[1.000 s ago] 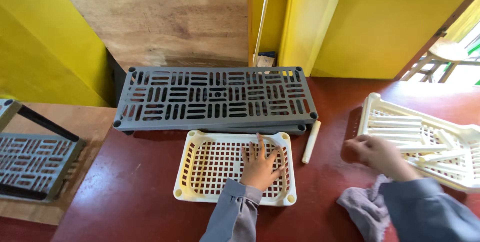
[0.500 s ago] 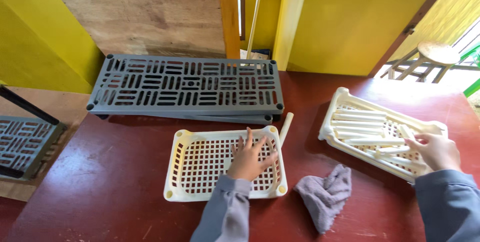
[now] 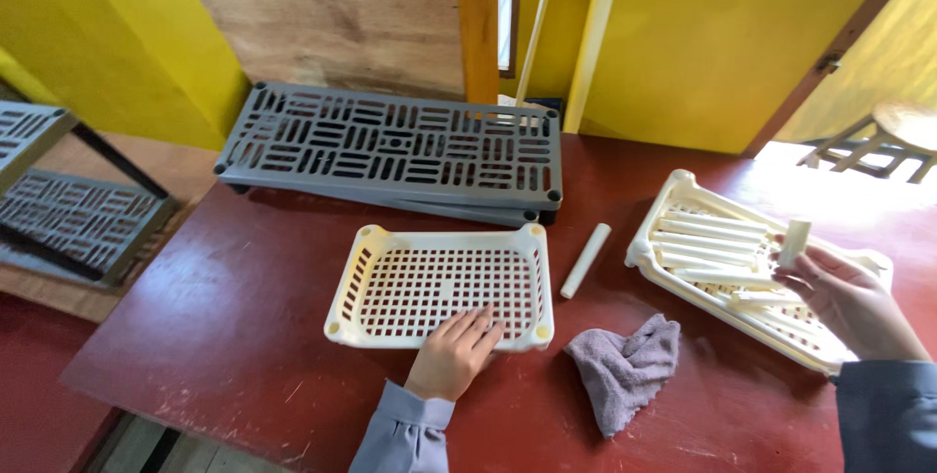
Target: The person wipes a white plastic stool seat with a cloth, then inserts four white plastic legs into the seat to assemble a small stool. The assembled stool is placed on a nearby table. The person then picks up another white plastic seat and begins wiping it.
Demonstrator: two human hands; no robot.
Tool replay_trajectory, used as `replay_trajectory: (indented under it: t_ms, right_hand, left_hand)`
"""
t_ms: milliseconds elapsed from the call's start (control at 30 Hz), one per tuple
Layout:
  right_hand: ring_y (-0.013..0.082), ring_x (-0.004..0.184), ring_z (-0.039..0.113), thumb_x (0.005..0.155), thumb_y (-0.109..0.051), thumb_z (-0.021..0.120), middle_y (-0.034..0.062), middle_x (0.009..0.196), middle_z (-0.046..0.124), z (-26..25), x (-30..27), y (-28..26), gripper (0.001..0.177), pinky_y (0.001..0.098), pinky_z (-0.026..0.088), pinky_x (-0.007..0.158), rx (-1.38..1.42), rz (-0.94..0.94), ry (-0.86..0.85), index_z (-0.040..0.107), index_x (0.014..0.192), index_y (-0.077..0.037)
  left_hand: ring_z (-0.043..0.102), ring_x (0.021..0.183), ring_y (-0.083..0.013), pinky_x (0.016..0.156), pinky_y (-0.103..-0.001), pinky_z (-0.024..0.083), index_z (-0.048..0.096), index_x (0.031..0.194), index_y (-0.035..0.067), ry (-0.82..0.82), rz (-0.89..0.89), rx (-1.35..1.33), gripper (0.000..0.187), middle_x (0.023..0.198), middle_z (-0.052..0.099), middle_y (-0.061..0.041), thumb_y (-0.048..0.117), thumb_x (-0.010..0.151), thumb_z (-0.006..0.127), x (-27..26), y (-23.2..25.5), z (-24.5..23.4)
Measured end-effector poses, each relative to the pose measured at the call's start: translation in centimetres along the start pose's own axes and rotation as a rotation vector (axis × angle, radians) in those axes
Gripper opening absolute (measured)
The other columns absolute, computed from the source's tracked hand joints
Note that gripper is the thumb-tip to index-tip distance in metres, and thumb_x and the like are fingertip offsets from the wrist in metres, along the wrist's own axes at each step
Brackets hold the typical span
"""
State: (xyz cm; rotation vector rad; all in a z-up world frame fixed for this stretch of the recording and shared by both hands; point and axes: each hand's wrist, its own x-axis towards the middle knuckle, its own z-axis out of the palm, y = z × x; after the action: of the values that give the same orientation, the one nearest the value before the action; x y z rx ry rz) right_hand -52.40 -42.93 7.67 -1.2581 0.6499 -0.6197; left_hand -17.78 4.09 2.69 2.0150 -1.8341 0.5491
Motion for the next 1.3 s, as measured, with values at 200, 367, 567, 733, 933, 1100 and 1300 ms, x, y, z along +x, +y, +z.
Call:
replay_trajectory:
  t_ms: [200,367,567,733,933,1100,1300]
  right_hand:
    - [0.0205,0.111,0.067,0.095,-0.018,0.064,0.0153,0.121,0.073,11.9,-2.3,1.1,0.046,0.0339,0.051,0.1,-0.402,0.086,-0.224,0.064,0.135,0.004]
    - [0.0172,0.104,0.069,0.093,-0.019,0.065,0.0108,0.113,0.075,19.4,-3.7,3.0,0.045,0.0324,0.055,0.093,-0.522,0.083,-0.37,0.064,0.134,0.0]
    - [0.0176,0.096,0.071,0.099,-0.017,0.057,0.0123,0.104,0.074,22.7,-3.4,3.2,0.045,0.033,0.059,0.087,-0.468,-0.081,-0.286,0.057,0.141,-0.001]
    - [0.0158,0.095,0.073,0.096,-0.01,0.06,0.0111,0.104,0.073,25.2,-4.5,2.4,0.047,0.0301,0.06,0.083,-0.58,-0.327,-0.169,0.054,0.141,-0.001]
    - [0.0099,0.092,0.075,0.093,-0.008,0.075,0.0078,0.112,0.072,29.7,-4.1,1.7,0.036,0.0225,0.066,0.074,-0.68,-0.878,-0.009,0.062,0.128,-0.005]
    - [0.0122,0.082,0.067,0.085,-0.006,0.082,0.0093,0.107,0.074,33.4,-4.4,0.7,0.04,0.0278,0.057,0.068,-0.862,-0.971,0.187,0.07,0.123,-0.005]
    - [0.0126,0.083,0.068,0.085,-0.008,0.082,0.0102,0.105,0.073,35.9,-4.2,0.1,0.042,0.0291,0.057,0.069,-0.948,-0.994,0.235,0.07,0.125,-0.005]
  left_hand:
    - [0.077,0.097,-0.0258,0.08,-0.036,0.062,0.07,0.12,0.005,0.252,0.029,0.064,0.03,0.113,0.075,-0.014,0.028,0.1,0.069,4.0,-1.1,-3.3]
    - [0.072,0.062,-0.0273,0.051,-0.039,0.056,0.073,0.114,0.007,0.062,-0.179,-0.027,0.036,0.079,0.075,-0.01,0.037,0.095,0.067,8.7,-2.9,-10.4]
    - [0.07,0.064,-0.0315,0.05,-0.046,0.052,0.067,0.098,0.018,-0.128,-0.301,-0.126,0.032,0.07,0.071,-0.008,0.048,0.1,0.055,13.7,-4.3,-13.8]
    - [0.068,0.064,-0.0359,0.054,-0.049,0.053,0.068,0.095,0.018,-0.176,-0.3,-0.169,0.039,0.069,0.07,-0.011,0.053,0.101,0.05,15.7,-4.5,-12.7]
    - [0.067,0.055,-0.0308,0.051,-0.043,0.053,0.066,0.086,0.015,-0.042,-0.211,-0.195,0.041,0.062,0.068,-0.009,0.05,0.102,0.052,16.3,-6.1,-11.5]
    - [0.063,0.046,-0.0253,0.043,-0.039,0.05,0.062,0.079,0.017,0.114,-0.155,0.018,0.038,0.053,0.062,-0.004,0.046,0.103,0.056,16.6,-6.7,-10.1]
    - [0.06,0.041,-0.0192,0.04,-0.034,0.049,0.058,0.073,0.016,0.178,-0.156,0.059,0.043,0.05,0.057,-0.002,0.046,0.105,0.058,16.6,-7.5,-8.9]
